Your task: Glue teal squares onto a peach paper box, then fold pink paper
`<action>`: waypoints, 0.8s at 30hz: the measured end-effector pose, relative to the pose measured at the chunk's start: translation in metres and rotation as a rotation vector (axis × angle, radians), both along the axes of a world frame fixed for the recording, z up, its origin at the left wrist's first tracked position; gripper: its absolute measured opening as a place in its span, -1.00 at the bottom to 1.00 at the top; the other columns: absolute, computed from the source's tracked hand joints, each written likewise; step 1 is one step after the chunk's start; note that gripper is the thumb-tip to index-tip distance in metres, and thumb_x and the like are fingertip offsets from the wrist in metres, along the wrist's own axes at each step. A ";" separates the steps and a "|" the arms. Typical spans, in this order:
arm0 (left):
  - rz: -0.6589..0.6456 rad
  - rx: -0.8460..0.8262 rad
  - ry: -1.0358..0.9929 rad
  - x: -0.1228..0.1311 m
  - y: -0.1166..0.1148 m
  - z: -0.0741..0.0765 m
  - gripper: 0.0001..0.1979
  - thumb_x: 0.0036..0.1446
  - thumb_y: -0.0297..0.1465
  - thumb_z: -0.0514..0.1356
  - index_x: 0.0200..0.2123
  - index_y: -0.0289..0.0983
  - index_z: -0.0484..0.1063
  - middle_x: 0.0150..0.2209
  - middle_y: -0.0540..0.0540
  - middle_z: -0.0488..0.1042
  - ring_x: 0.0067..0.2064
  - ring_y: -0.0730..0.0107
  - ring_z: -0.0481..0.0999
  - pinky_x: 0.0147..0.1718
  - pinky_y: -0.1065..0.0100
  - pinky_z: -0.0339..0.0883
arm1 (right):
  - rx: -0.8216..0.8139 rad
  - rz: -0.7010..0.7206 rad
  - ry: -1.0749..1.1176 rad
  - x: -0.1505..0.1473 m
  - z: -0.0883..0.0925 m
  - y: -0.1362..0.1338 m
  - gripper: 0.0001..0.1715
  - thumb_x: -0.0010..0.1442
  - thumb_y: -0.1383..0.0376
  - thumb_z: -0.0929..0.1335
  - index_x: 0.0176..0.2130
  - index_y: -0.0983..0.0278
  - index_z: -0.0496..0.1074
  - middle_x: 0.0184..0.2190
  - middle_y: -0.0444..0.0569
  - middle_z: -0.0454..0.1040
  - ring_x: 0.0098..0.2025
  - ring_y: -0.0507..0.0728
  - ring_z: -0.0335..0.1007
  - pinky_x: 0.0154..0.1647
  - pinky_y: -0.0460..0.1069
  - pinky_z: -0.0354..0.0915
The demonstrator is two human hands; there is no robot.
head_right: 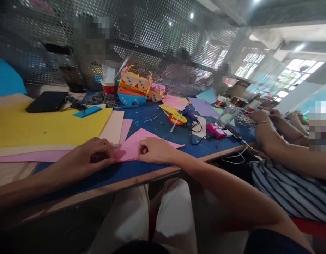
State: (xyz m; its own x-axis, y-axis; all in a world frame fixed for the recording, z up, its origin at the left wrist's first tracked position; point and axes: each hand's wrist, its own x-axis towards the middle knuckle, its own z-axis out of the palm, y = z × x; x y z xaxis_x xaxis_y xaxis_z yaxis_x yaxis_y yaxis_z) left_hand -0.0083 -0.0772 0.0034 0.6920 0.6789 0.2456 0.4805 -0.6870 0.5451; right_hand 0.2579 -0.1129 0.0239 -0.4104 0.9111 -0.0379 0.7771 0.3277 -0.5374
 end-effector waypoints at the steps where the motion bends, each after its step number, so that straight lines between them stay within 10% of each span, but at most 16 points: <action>1: -0.007 0.015 -0.001 0.000 -0.001 0.000 -0.65 0.30 -0.06 0.16 -0.30 -0.18 0.56 -0.28 -0.11 0.56 -0.16 0.13 0.51 -0.21 0.18 0.39 | 0.010 0.001 -0.005 0.000 -0.001 0.000 -0.96 0.13 0.33 0.45 -0.32 0.24 0.53 -0.32 -0.12 0.52 -0.29 0.04 0.39 -0.34 -0.08 0.17; 10: -0.144 0.196 0.023 -0.007 0.002 -0.001 -0.59 0.23 -0.32 0.23 0.15 -0.10 0.45 0.13 -0.14 0.50 0.15 0.10 0.45 0.13 0.08 0.35 | -0.049 0.016 -0.049 0.000 0.014 -0.002 -0.95 0.17 0.32 0.45 -0.34 0.27 0.54 -0.29 -0.10 0.52 -0.30 0.05 0.40 -0.30 -0.06 0.21; 24: -0.077 0.600 0.268 -0.018 0.038 -0.004 -0.64 0.39 -0.37 0.05 0.17 -0.21 0.45 0.14 -0.22 0.54 0.18 0.00 0.46 0.20 -0.06 0.23 | -0.048 0.073 -0.026 0.016 0.014 -0.003 -0.93 0.18 0.28 0.46 -0.33 0.25 0.54 -0.29 -0.11 0.53 -0.29 0.06 0.43 -0.29 -0.06 0.23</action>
State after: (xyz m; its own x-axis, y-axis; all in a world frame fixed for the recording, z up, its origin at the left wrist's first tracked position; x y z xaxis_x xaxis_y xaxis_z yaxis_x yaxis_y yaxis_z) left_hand -0.0263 -0.0395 -0.0008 0.8226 0.4245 0.3783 0.4841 -0.8719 -0.0742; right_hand 0.2741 -0.1164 0.0384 -0.4737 0.8758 -0.0925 0.7661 0.3580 -0.5338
